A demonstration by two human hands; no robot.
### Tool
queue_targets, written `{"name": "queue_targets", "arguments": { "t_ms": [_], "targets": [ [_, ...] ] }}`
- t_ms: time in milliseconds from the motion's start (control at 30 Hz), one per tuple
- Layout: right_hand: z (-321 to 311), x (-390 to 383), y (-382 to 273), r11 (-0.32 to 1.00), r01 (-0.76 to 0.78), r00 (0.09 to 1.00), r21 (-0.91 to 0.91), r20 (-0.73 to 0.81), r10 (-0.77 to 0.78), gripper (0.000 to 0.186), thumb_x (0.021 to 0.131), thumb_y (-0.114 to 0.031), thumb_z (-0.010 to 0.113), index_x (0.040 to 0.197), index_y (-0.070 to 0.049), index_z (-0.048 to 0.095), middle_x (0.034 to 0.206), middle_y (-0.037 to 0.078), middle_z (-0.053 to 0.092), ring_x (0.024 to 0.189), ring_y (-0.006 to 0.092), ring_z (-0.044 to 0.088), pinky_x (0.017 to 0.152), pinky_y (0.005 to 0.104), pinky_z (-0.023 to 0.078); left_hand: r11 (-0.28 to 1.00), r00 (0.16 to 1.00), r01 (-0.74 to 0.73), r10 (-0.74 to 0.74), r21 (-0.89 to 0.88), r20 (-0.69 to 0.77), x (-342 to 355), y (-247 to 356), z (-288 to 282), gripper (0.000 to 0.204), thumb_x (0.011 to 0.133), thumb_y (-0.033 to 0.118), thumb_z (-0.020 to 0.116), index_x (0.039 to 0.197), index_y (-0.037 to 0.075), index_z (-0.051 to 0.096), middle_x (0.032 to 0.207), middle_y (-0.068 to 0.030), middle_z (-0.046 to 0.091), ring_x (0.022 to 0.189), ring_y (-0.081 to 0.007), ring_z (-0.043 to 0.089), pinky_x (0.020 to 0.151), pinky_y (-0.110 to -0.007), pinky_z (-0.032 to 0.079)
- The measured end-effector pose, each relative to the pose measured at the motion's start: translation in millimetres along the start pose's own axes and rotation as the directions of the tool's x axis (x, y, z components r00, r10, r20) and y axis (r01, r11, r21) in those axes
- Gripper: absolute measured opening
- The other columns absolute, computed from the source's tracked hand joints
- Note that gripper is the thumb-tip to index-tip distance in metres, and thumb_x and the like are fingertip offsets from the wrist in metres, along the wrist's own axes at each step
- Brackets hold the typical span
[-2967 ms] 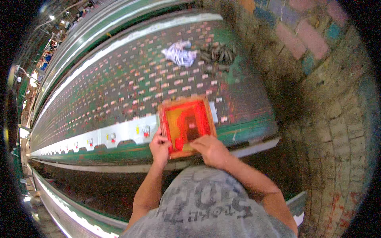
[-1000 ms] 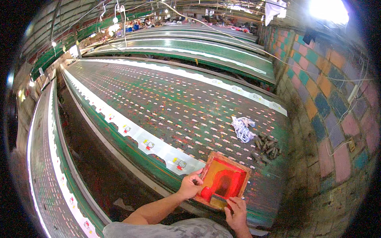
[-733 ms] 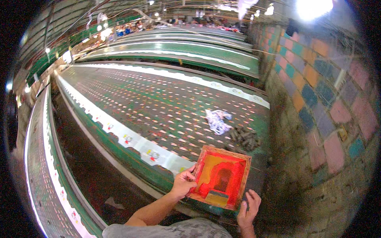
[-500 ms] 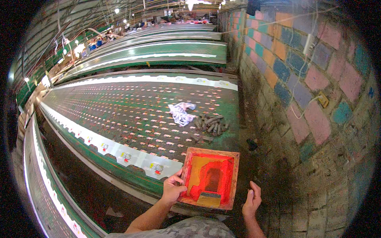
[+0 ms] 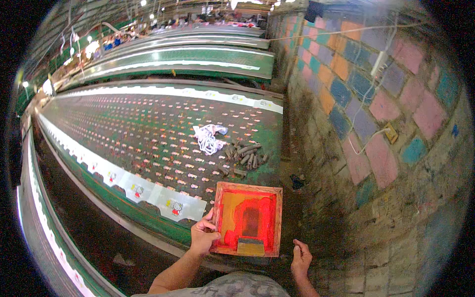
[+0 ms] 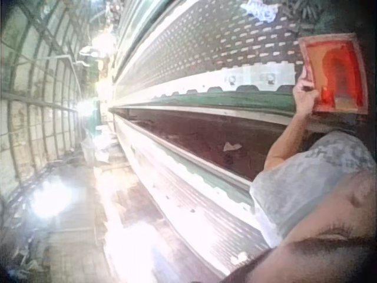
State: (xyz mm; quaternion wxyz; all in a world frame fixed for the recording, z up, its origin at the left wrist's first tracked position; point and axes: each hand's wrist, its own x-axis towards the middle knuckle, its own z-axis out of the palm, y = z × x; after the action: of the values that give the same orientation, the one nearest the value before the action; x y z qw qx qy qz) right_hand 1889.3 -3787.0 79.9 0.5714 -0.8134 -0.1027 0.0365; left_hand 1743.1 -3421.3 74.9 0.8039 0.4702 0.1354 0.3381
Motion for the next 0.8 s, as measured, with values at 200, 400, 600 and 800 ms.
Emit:
{"name": "queue_targets", "arguments": {
  "t_ms": [200, 400, 600, 800],
  "targets": [
    [-5, 43, 8, 0.998, -0.011, 1.0, 0.065, -0.006, 0.011, 0.03, 0.112, -0.008, 0.063, 0.135, 0.004, 0.078, 0.129, 0.013, 0.079, 0.116, 0.0226, 0.073, 0.105, 0.0376, 0.055, 0.998, 0.998, -0.061, 0.062, 0.032, -0.033, -11, -18, 30, 0.035, 0.071, -0.02, 0.088, 0.083, 0.006, 0.068, 0.176, -0.0334, 0.045, 0.161, -0.0369, 0.052, 0.128, -0.052, 0.046],
    [-45, 103, 33, 0.997, -0.046, 0.992, 0.062, 0.124, 0.038, 0.035, 0.116, -0.015, 0.065, 0.143, 0.005, 0.072, 0.139, 0.014, 0.076, 0.127, 0.0249, 0.071, 0.106, 0.0399, 0.055, 0.997, 0.99, -0.057, 0.051, -0.042, -0.133, -20, -31, 99, 0.031, 0.077, -0.023, 0.081, 0.083, 0.004, 0.066, 0.18, -0.0253, 0.044, 0.157, -0.0326, 0.057, 0.123, -0.044, 0.052],
    [-125, 190, 94, 0.995, -0.066, 0.971, 0.068, 0.236, 0.048, 0.037, 0.113, -0.01, 0.065, 0.147, 0.005, 0.07, 0.142, 0.015, 0.075, 0.132, 0.0281, 0.071, 0.114, 0.0421, 0.054, 0.999, 0.944, -0.031, 0.026, -0.01, -0.329, -59, -62, 192, 0.031, 0.076, -0.025, 0.077, 0.082, 0.003, 0.065, 0.181, -0.0218, 0.044, 0.152, -0.026, 0.061, 0.115, -0.037, 0.056],
    [-201, 240, 74, 0.998, 0.024, 0.958, 0.055, 0.285, -0.038, 0.043, 0.106, -0.018, 0.075, 0.148, -0.006, 0.076, 0.153, 0.02, 0.073, 0.141, 0.0322, 0.068, 0.126, 0.0469, 0.048, 0.996, 0.928, -0.018, 0.047, 0.084, -0.368, -74, -114, 244, 0.032, 0.074, -0.025, 0.078, 0.084, 0.003, 0.066, 0.18, -0.0208, 0.047, 0.14, -0.0235, 0.069, 0.108, -0.036, 0.058]
  ]
}}
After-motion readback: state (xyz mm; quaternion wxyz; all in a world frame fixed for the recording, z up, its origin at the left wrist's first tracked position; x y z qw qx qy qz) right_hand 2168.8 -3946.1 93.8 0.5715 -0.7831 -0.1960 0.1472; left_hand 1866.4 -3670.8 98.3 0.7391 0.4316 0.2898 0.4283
